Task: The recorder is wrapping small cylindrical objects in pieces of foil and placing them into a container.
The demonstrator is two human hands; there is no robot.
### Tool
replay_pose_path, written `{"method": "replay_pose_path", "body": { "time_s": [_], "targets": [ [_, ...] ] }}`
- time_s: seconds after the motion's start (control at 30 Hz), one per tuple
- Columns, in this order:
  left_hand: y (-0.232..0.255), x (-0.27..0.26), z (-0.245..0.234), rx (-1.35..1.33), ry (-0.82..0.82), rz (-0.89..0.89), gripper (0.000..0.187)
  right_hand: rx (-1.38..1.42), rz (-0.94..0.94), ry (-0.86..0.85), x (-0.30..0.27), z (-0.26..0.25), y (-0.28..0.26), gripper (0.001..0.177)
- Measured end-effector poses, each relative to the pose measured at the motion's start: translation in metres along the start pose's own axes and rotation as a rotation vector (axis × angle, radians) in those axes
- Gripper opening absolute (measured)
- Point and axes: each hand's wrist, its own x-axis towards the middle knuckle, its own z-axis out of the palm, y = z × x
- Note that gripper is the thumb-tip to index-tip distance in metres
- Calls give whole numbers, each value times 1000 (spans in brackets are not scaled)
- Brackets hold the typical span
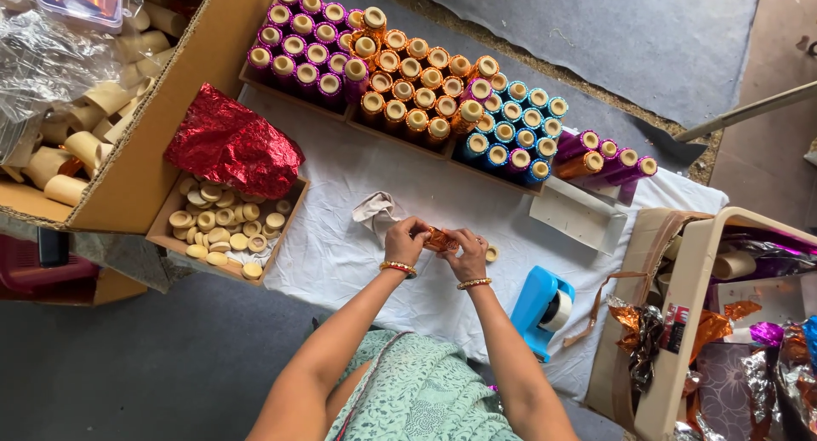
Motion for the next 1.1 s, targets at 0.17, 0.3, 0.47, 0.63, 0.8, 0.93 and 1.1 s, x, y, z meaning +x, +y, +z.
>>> {"method": "replay_pose_path", "body": {
  "time_s": [0.17,0.3,0.47,0.63,0.8,0.93,1.1],
  "targets": [
    [8,0,3,62,5,-53,13,19,22,-14,0,0,4,56],
    [8,4,2,172,-43,41,14,11,16,-22,1,-1,4,56],
    [-45,25,-2,62,-104,93,17,33,44,-13,-2,-1,10,58],
    [-47,0,-19,-65,50,30,29,60,73,-2,-2,1,12,56],
    [18,-47,-28,201,-97,335,58,57,67,14,-2,2,14,55],
    [27,-54,-12,346,-204,510,71,47,36,11,0,1,10,56],
    [31,-30,-7,375,-337,322,81,25,31,18,3,1,14,56]
  ]
}}
